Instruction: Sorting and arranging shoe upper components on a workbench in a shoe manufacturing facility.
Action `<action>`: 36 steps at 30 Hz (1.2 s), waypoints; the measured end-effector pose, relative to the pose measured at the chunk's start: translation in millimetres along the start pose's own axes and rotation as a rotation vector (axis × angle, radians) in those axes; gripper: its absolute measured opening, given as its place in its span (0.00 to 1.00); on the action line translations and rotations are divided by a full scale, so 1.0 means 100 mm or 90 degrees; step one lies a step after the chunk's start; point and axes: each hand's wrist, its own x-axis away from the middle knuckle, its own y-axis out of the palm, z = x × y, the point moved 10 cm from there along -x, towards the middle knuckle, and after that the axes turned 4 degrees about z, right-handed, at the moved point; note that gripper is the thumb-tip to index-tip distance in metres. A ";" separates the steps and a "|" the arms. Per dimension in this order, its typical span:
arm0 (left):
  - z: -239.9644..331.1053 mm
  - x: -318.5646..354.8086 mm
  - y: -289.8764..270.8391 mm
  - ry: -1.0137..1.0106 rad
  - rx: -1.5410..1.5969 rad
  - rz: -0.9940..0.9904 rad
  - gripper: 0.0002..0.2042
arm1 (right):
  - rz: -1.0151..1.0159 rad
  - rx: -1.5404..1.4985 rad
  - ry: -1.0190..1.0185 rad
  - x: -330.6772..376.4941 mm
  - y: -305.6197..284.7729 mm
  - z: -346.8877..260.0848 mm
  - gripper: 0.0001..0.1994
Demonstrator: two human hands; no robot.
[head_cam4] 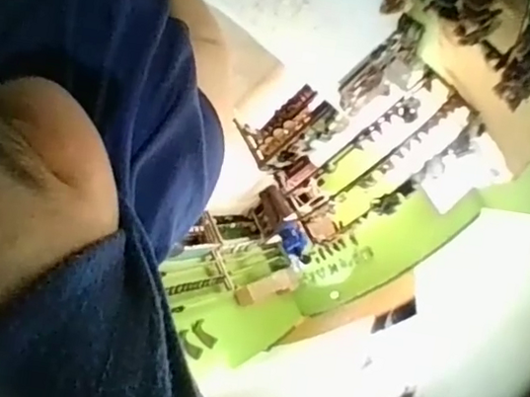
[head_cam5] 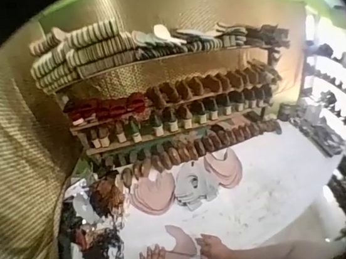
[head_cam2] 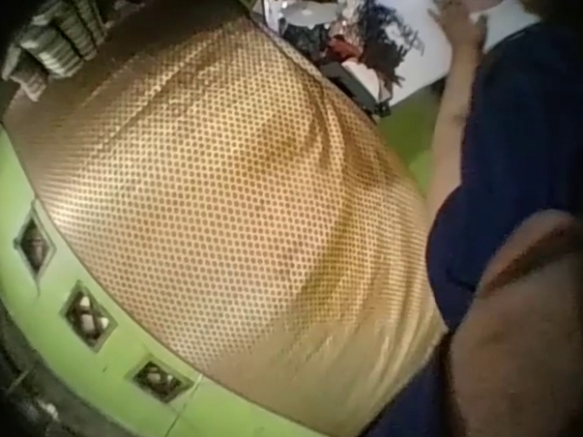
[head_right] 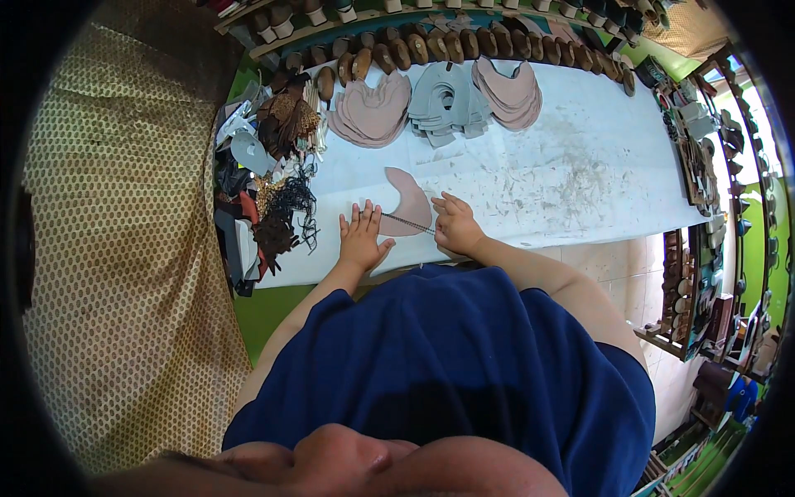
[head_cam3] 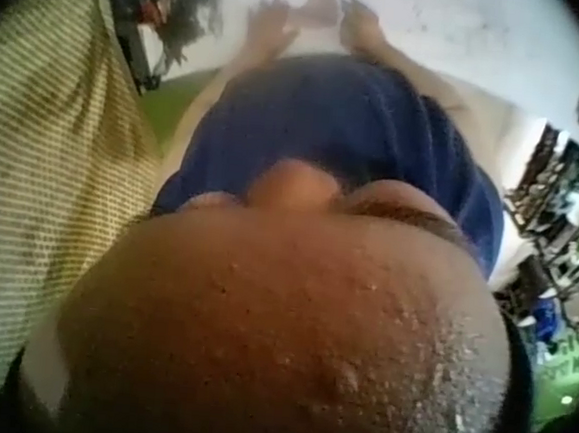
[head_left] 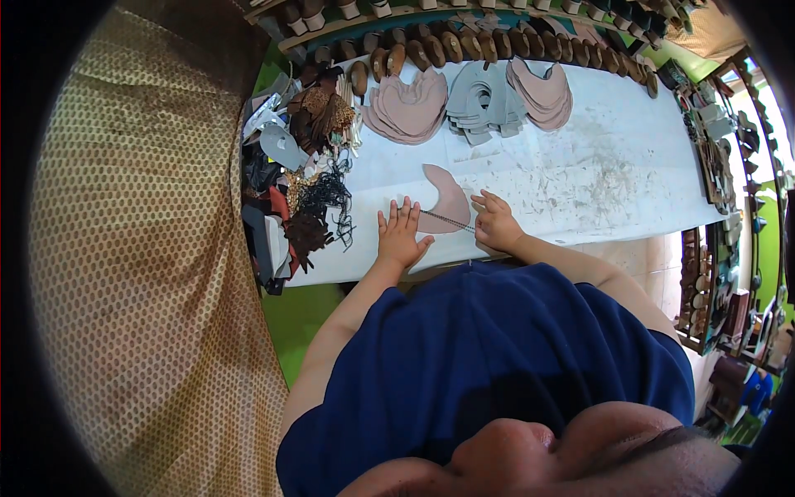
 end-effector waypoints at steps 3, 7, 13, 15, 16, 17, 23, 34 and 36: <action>-0.07 0.02 0.03 -0.035 0.009 0.014 0.44 | -0.007 0.001 0.002 0.04 0.05 0.02 0.04; -0.07 0.03 0.01 -0.048 0.012 0.006 0.43 | -0.001 0.013 0.011 0.06 0.07 0.03 0.03; -0.14 0.05 0.02 -0.105 -0.004 -0.015 0.43 | 0.003 0.020 0.015 0.04 0.07 0.01 0.03; -0.19 0.05 0.04 -0.139 0.004 -0.017 0.44 | 0.009 0.023 0.015 0.04 0.06 0.01 0.03; -0.20 0.05 0.04 -0.137 0.003 -0.017 0.44 | 0.014 0.025 0.014 0.05 0.05 0.00 0.03; -0.20 0.05 0.04 -0.136 0.003 -0.015 0.44 | 0.015 0.026 0.015 0.05 0.06 0.01 0.03; -0.15 0.01 0.05 -0.101 -0.008 0.036 0.45 | 0.028 0.034 0.005 0.06 0.06 0.00 0.03; 0.08 -0.05 0.05 -0.008 -0.018 -0.063 0.36 | 0.019 0.044 0.010 0.04 0.08 0.01 0.05; 0.08 -0.04 0.05 -0.005 -0.013 -0.073 0.34 | 0.016 0.051 0.011 0.05 0.09 0.03 0.05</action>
